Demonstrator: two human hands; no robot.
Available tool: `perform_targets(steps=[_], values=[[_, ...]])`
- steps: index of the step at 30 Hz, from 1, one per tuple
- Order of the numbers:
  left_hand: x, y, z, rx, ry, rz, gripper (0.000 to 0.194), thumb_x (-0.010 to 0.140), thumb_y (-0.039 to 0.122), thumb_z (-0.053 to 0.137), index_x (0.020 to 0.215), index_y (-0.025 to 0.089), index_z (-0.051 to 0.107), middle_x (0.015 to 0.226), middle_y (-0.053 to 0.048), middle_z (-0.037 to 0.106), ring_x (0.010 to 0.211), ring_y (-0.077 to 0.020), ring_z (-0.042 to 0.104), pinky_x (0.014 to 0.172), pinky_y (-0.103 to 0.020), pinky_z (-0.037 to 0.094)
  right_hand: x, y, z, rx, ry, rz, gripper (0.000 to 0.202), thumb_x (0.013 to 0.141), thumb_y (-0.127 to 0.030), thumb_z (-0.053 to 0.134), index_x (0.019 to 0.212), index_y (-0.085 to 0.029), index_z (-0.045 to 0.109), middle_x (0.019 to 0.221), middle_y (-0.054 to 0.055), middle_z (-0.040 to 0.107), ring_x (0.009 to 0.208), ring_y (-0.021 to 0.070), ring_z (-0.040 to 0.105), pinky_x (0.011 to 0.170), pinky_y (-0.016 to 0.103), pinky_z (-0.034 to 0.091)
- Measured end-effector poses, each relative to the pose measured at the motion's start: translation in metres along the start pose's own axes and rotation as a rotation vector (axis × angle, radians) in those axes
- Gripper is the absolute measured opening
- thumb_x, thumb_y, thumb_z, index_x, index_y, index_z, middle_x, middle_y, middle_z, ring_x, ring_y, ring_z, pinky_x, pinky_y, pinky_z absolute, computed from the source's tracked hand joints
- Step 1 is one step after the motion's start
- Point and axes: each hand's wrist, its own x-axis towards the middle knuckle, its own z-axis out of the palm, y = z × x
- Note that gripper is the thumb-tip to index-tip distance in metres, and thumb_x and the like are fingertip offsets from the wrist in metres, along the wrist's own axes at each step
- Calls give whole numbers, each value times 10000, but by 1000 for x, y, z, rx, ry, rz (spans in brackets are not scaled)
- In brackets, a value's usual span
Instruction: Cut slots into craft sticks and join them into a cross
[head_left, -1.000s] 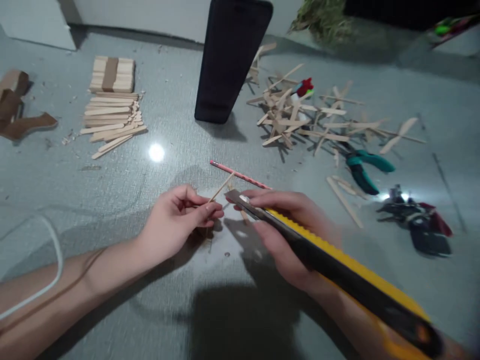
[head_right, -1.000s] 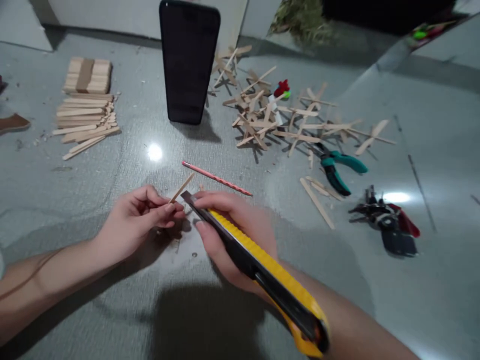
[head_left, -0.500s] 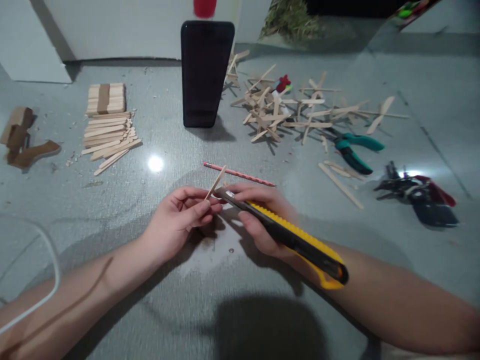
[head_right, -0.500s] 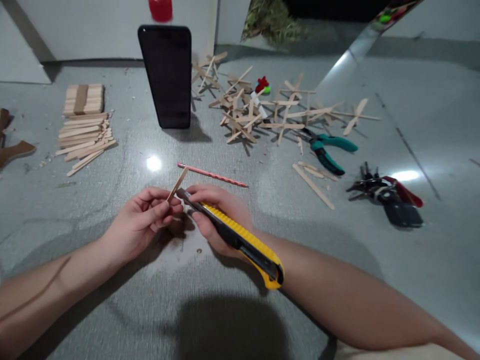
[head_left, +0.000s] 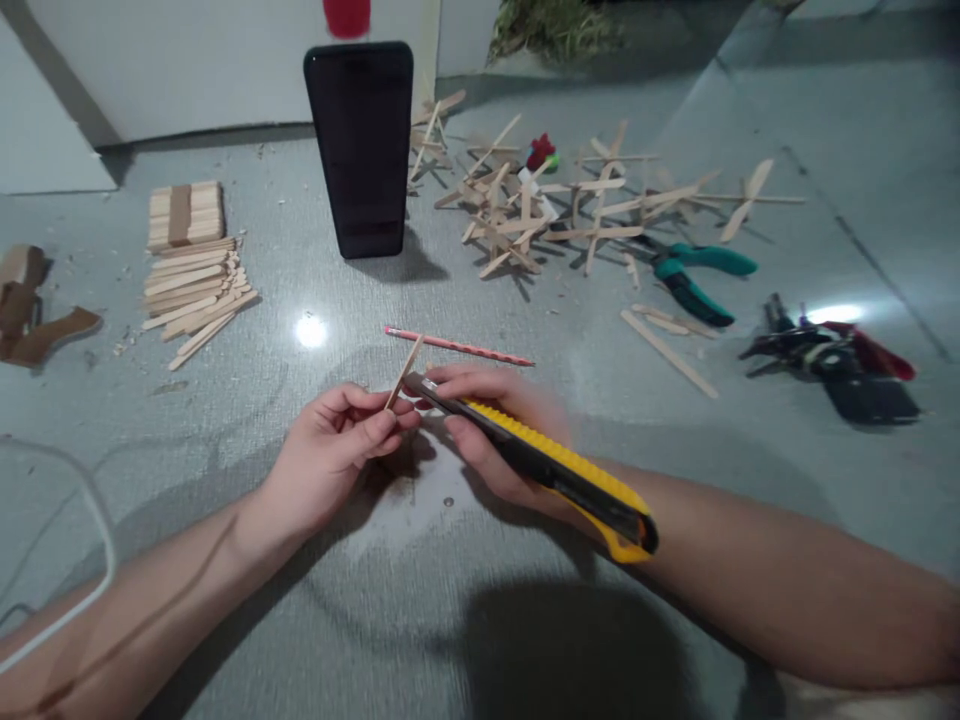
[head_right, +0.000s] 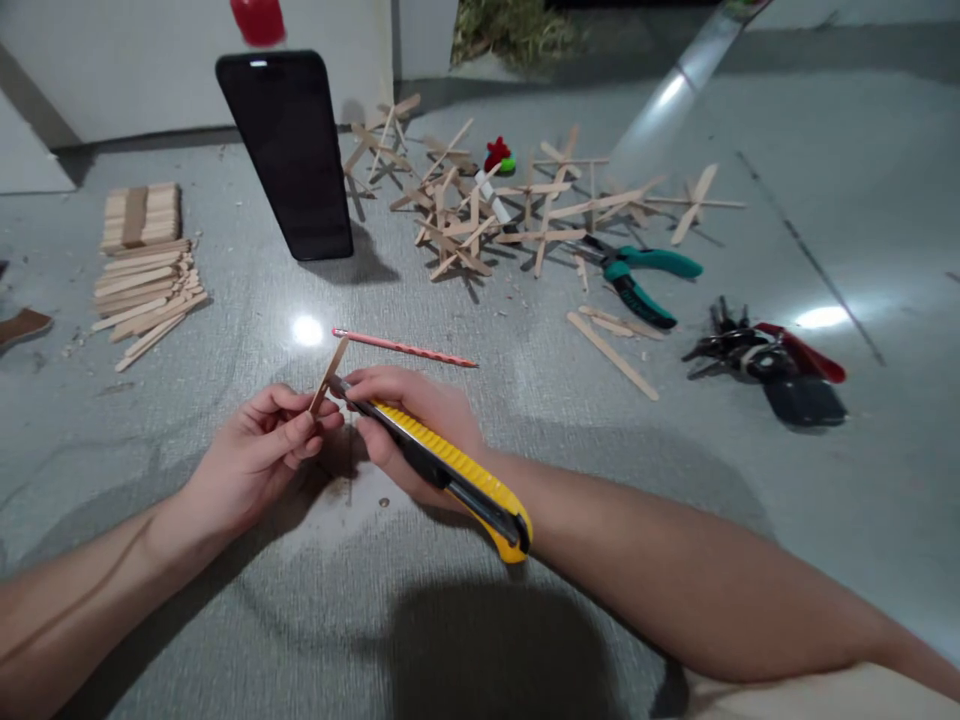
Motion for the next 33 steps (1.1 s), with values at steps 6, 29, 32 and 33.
perform_targets(steps=[6,29,32,33], values=[[0,-4,-2,-1,-7,38,330,686,243,1051,815,193,751,909,3,851,879,-117,834,690,-96,619,-1,-2,3,-6,7,-19,274,961,-186,679,1204,-312,673,1183,75,818,1102,236,815,959,416,681],[-1,-2,0,10,-39,59,269,725,216,1030,787,206,768,898,-10,855,845,-104,832,717,-84,625,-3,-9,3,200,4,101,234,982,-157,666,1177,-287,670,1116,58,812,1036,205,805,911,383,678],[-1,-1,0,8,-41,58,268,730,217,1026,776,212,763,889,-6,854,840,-101,831,710,-78,621,-3,-9,3,207,2,105,235,983,-161,661,1178,-292,667,1112,43,814,1019,198,806,896,372,678],[-1,-1,0,7,-41,57,269,729,218,1027,773,212,761,882,-5,852,839,-100,830,710,-76,619,-4,-10,3,204,2,106,234,983,-163,660,1178,-292,667,1112,39,814,1020,195,806,900,366,675]])
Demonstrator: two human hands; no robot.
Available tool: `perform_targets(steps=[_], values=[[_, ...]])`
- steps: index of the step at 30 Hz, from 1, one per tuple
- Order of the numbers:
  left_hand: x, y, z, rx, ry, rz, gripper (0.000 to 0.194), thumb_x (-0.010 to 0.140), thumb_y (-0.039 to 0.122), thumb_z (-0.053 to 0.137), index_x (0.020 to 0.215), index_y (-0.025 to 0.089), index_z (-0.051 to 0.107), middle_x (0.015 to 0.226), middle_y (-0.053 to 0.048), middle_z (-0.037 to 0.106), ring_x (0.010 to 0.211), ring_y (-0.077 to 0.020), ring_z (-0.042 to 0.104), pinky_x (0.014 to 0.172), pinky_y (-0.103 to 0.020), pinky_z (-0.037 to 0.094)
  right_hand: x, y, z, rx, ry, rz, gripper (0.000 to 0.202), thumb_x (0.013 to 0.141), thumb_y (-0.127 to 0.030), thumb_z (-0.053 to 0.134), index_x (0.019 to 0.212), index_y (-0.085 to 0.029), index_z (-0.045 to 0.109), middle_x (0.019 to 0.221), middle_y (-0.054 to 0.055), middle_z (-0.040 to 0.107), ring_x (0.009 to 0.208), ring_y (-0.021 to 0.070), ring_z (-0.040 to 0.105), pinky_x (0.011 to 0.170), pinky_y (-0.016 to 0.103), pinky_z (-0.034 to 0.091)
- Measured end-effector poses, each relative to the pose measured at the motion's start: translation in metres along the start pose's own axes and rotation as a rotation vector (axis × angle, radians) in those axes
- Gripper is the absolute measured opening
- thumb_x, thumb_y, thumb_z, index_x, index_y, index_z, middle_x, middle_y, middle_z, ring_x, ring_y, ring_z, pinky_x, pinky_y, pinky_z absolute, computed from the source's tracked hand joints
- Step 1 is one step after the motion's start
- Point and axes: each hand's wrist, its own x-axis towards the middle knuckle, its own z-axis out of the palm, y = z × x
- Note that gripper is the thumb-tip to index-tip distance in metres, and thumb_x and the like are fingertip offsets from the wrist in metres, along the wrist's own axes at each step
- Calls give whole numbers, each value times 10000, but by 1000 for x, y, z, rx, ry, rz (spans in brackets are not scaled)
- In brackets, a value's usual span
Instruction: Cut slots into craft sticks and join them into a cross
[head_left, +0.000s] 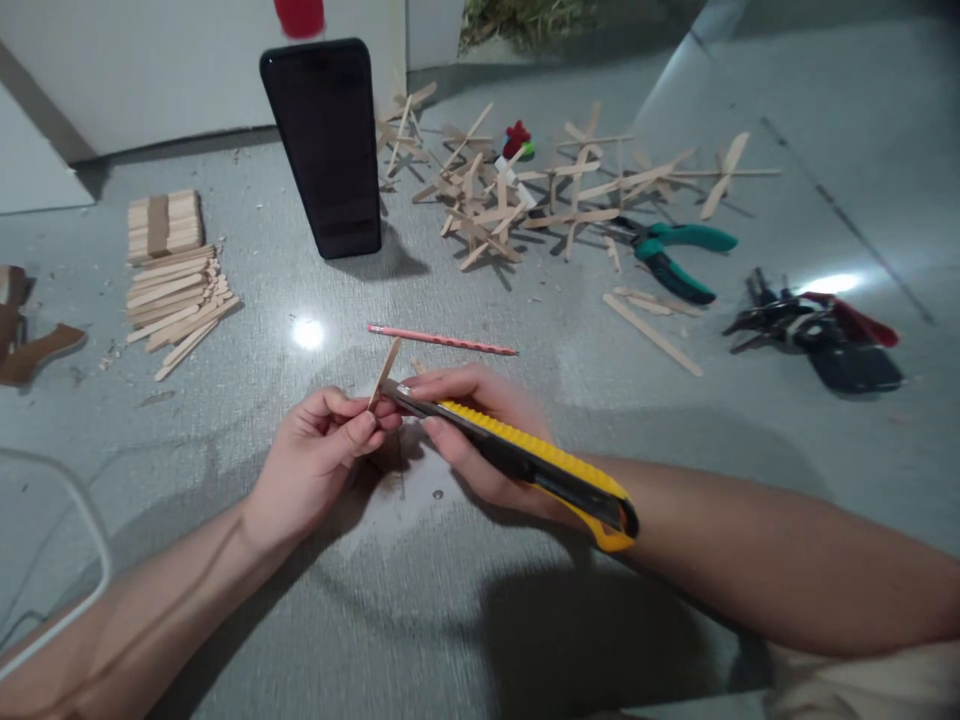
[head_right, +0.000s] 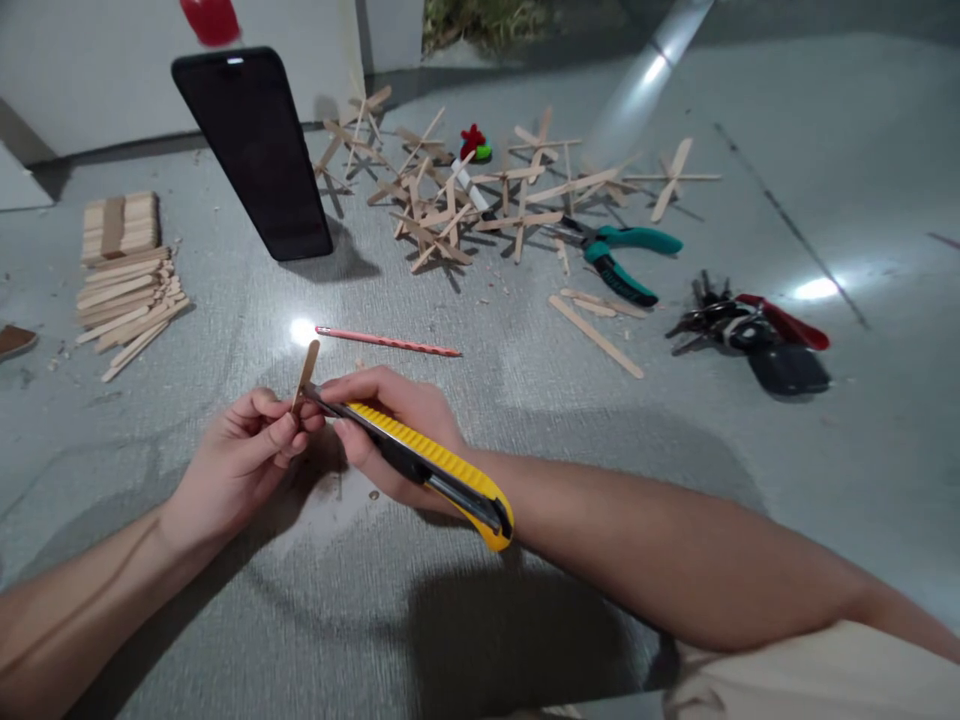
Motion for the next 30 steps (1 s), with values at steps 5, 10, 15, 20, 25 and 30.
perform_targets(steps=[5,10,15,20,25,30], values=[[0,-1,1,0,6,-2,285,720,207,1031,771,206,751,863,0,846,831,-94,826,717,-79,614,-2,-3,2,-50,29,44,194,975,-194,679,1142,-294,674,1065,18,812,932,184,800,814,330,659],[1,-1,-1,9,15,-3,289,743,205,1017,787,199,732,869,-4,841,837,-104,819,723,-110,622,-3,-3,6,-80,78,68,157,957,-229,704,1091,-305,678,946,-9,804,751,169,766,641,302,616],[1,-1,0,30,21,-14,309,726,203,1027,791,206,724,856,10,830,851,-122,822,754,-154,645,-1,-7,5,-65,79,139,124,962,-248,708,1072,-291,672,965,8,816,821,177,786,708,305,657],[-1,-4,6,66,24,57,296,741,200,1019,771,221,725,890,33,839,837,-109,817,793,-173,650,0,-16,0,-25,62,276,94,1012,-267,685,1095,-310,669,1060,2,808,919,176,778,815,327,669],[-2,-6,7,117,33,94,283,775,227,1003,796,227,720,925,24,847,861,-103,819,801,-154,646,1,-20,-1,3,77,356,77,1029,-288,661,1098,-314,683,1053,-3,800,927,184,774,817,351,668],[-1,-4,7,143,58,81,323,758,277,1017,813,217,704,917,6,845,854,-109,824,757,-123,639,-1,-20,2,-29,93,345,80,1040,-310,643,1110,-294,679,1047,1,803,917,194,781,800,355,674]])
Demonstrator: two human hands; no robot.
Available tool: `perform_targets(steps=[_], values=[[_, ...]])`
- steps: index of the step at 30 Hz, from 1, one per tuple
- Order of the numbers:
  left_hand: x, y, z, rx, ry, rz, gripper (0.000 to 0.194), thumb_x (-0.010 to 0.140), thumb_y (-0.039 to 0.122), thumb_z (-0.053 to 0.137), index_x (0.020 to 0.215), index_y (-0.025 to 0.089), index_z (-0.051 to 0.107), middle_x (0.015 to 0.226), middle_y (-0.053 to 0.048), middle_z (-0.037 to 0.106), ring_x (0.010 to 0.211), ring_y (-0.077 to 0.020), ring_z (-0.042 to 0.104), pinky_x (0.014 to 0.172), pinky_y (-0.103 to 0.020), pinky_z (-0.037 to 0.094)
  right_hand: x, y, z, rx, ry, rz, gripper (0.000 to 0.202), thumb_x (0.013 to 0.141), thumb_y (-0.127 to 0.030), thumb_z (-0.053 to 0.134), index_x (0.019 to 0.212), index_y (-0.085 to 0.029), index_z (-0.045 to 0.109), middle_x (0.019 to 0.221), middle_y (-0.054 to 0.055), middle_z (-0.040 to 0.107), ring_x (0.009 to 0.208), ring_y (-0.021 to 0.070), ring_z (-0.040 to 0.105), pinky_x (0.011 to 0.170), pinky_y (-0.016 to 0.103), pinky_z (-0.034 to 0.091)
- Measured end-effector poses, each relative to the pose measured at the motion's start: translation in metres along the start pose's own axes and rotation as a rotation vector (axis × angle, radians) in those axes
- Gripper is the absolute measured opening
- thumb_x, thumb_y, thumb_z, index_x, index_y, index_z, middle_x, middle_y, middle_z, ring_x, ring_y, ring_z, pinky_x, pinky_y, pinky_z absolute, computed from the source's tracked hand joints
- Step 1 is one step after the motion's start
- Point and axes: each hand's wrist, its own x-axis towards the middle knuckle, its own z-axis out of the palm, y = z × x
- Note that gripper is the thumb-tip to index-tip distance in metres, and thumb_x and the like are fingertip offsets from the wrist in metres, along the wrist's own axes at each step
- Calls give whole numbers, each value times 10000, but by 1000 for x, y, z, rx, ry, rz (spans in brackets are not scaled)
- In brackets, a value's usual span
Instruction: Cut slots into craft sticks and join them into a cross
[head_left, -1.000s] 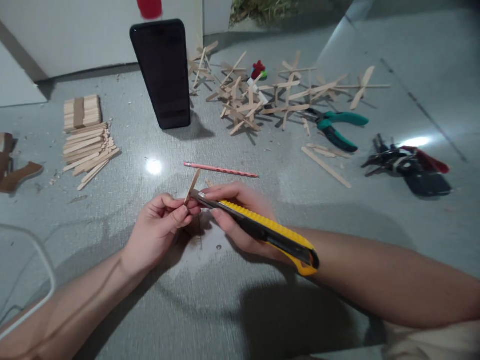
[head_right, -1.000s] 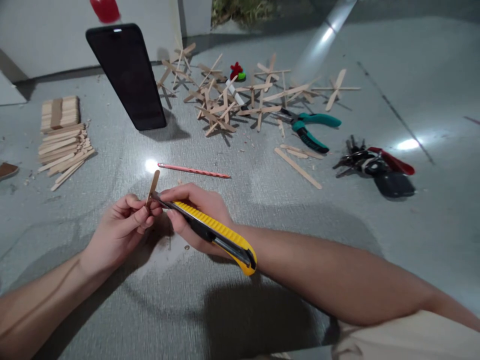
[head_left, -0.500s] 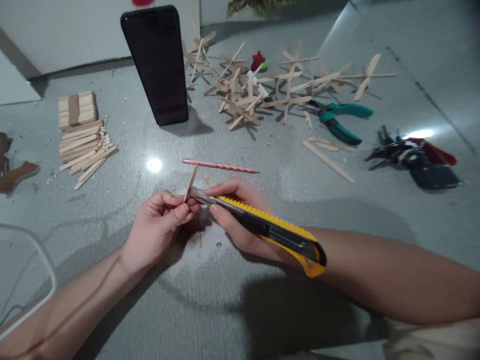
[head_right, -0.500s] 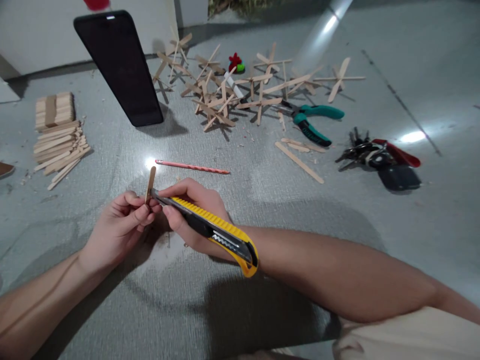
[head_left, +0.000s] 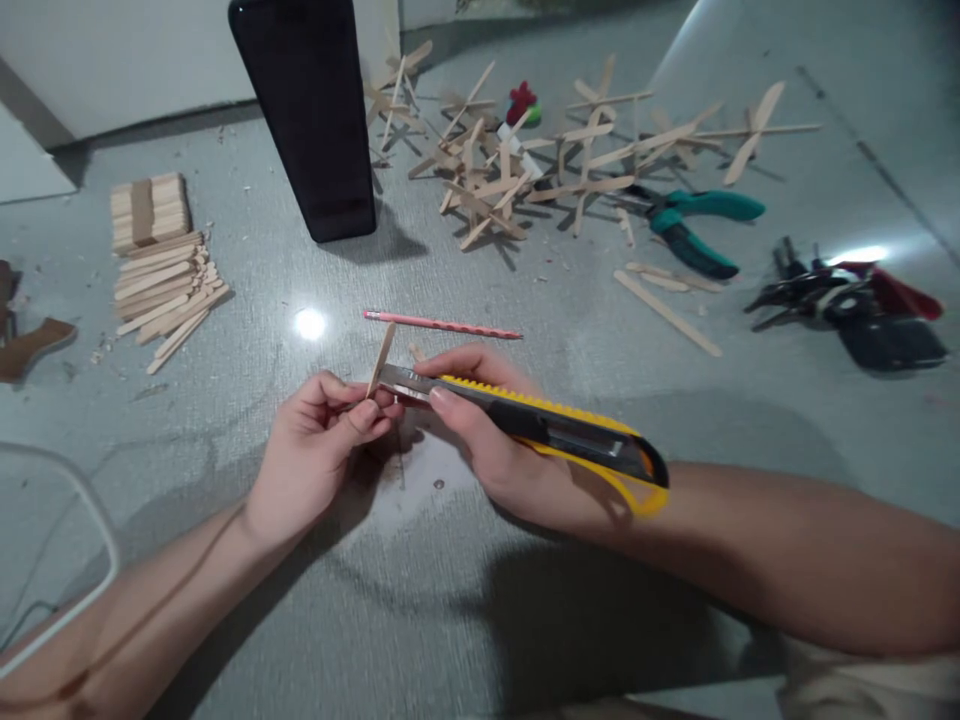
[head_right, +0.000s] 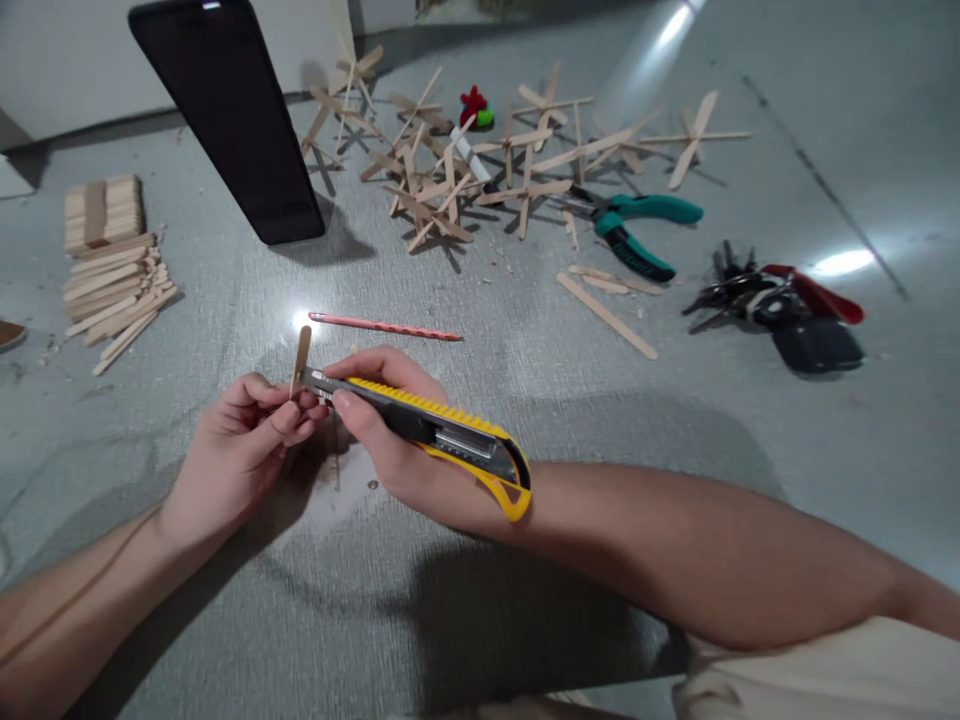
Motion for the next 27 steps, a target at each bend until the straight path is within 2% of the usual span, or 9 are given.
perform_targets(steps=[2,6,9,12,17,22,24,27], values=[[0,2,0,8,48,9,324,770,292,1009,826,217,699,907,2,841,849,-109,821,747,-119,637,-2,0,1,-7,30,-82,62,1028,-302,655,1086,-312,675,1019,-4,806,885,211,794,769,371,680],[1,6,0,25,135,65,314,780,295,1000,836,213,702,897,7,821,876,-114,818,759,-123,641,-1,3,-1,-19,62,-269,141,981,-279,702,1083,-373,680,1082,-11,819,966,257,816,834,431,693],[1,6,-1,39,120,85,310,790,315,995,868,217,711,896,13,807,881,-126,819,744,-141,643,3,5,-6,-60,30,-236,143,990,-236,685,1084,-345,677,1074,2,819,948,234,809,825,397,689],[-1,4,-3,102,86,103,285,830,331,969,944,235,725,881,16,797,887,-140,817,730,-168,640,8,9,-9,-38,32,-215,96,1003,-266,672,1092,-303,675,1075,15,803,954,218,793,836,370,672],[-2,2,-5,176,66,115,268,838,356,961,974,253,755,891,17,816,846,-136,809,756,-190,644,8,16,-6,38,26,-166,86,1024,-327,667,1103,-301,691,1105,14,794,1000,223,770,870,381,642],[-6,6,-1,285,48,166,239,861,373,940,1038,287,803,911,16,846,838,-122,799,767,-176,639,12,17,-6,-24,21,-304,95,974,-260,650,1053,-296,690,1240,52,756,1242,279,709,1079,510,567],[-9,7,1,307,37,183,277,862,353,939,1091,301,792,888,23,846,801,-129,797,744,-193,643,13,16,-8,-105,-1,-323,129,970,-243,641,1072,-301,695,1276,64,729,1253,287,698,1096,522,551],[-14,7,3,323,-16,221,298,886,289,916,1146,300,772,885,18,847,766,-143,806,689,-204,645,13,15,-11,-172,-17,-337,174,976,-263,649,1132,-312,709,1217,67,706,1188,301,699,1060,534,559]])
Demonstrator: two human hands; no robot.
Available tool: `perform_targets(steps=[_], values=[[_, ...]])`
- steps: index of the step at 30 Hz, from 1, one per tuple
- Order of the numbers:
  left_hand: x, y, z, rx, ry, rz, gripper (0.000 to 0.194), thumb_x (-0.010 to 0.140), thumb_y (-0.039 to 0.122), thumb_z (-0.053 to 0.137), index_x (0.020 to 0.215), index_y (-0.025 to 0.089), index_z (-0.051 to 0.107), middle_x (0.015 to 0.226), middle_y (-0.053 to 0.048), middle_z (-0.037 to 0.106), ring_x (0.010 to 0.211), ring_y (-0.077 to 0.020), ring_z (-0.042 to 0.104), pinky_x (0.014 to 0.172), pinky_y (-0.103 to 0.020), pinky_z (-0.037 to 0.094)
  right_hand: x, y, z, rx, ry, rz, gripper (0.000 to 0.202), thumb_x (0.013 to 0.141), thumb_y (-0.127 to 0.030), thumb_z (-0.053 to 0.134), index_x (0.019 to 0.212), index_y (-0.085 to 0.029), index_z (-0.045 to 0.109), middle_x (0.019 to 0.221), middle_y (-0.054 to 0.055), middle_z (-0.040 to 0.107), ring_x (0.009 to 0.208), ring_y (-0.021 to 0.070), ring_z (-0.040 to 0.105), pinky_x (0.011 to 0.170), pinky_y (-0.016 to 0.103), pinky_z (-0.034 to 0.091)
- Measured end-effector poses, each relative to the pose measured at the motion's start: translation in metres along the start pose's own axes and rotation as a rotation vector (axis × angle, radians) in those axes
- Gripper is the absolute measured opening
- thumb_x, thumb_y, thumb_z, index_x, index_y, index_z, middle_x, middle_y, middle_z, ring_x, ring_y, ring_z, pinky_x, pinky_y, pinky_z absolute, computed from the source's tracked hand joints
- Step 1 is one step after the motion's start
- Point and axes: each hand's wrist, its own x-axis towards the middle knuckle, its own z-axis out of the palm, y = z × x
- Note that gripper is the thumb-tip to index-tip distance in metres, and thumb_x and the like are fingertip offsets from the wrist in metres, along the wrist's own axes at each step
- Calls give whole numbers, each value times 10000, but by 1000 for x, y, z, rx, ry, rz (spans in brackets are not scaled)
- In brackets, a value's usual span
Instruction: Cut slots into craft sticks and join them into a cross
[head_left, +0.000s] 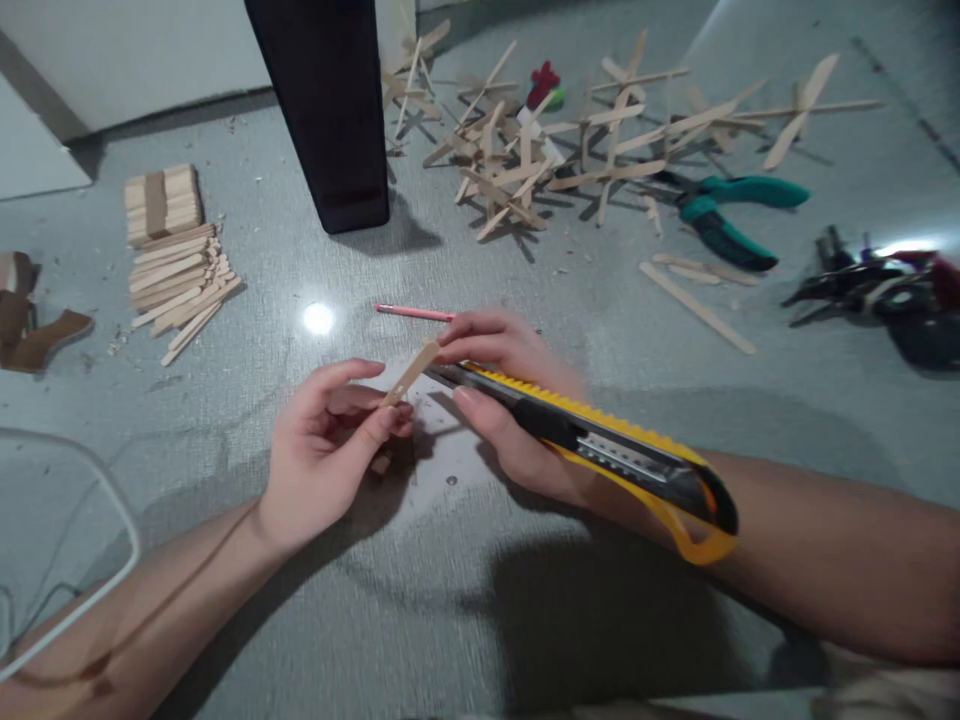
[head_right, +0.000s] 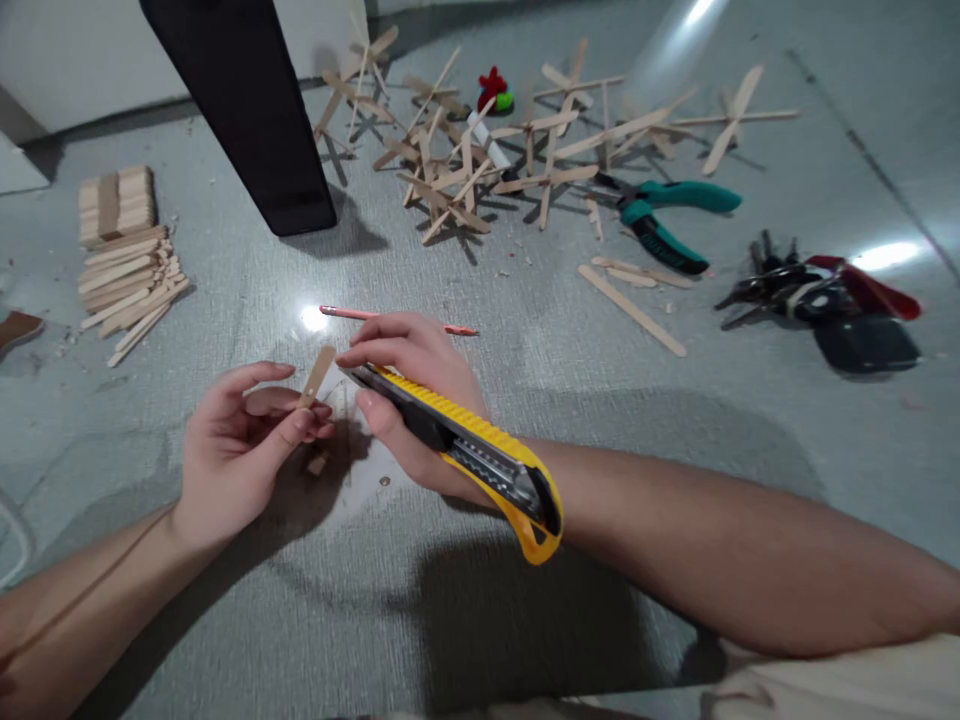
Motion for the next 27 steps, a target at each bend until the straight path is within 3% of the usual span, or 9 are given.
perform_targets(steps=[4,8,14,21,27], values=[[-3,-3,-1,5,-111,73,207,985,203,795,1174,287,786,959,-4,848,767,-136,810,739,-219,669,-1,1,-2,-21,-38,-16,231,974,-290,668,1197,-335,709,1127,58,670,1089,295,698,997,527,591],[-1,-7,-7,73,-219,121,267,1031,146,695,1237,295,779,967,-9,826,733,-123,786,731,-224,650,-1,0,-1,-24,-57,-63,243,994,-271,654,1224,-332,701,1133,58,699,1102,277,707,997,494,598],[-3,-6,-12,236,-297,145,256,1018,128,674,1207,247,800,887,-29,809,673,-134,740,723,-253,607,-2,2,0,-43,-16,-26,116,995,-308,668,1090,-329,731,1120,54,681,1090,273,717,996,481,621],[-1,-6,-15,411,-396,245,297,1037,78,596,1246,234,739,892,-25,831,735,-144,807,768,-243,636,-2,5,2,-35,-11,-31,52,1009,-297,678,1046,-310,712,1107,53,631,1031,240,694,956,452,630],[4,-5,-12,296,-481,308,208,1049,92,598,1197,200,697,999,-35,830,687,-121,816,662,-175,648,-1,10,3,-62,-11,-128,58,1024,-317,678,1008,-263,690,1079,47,607,1016,219,671,924,432,617]])
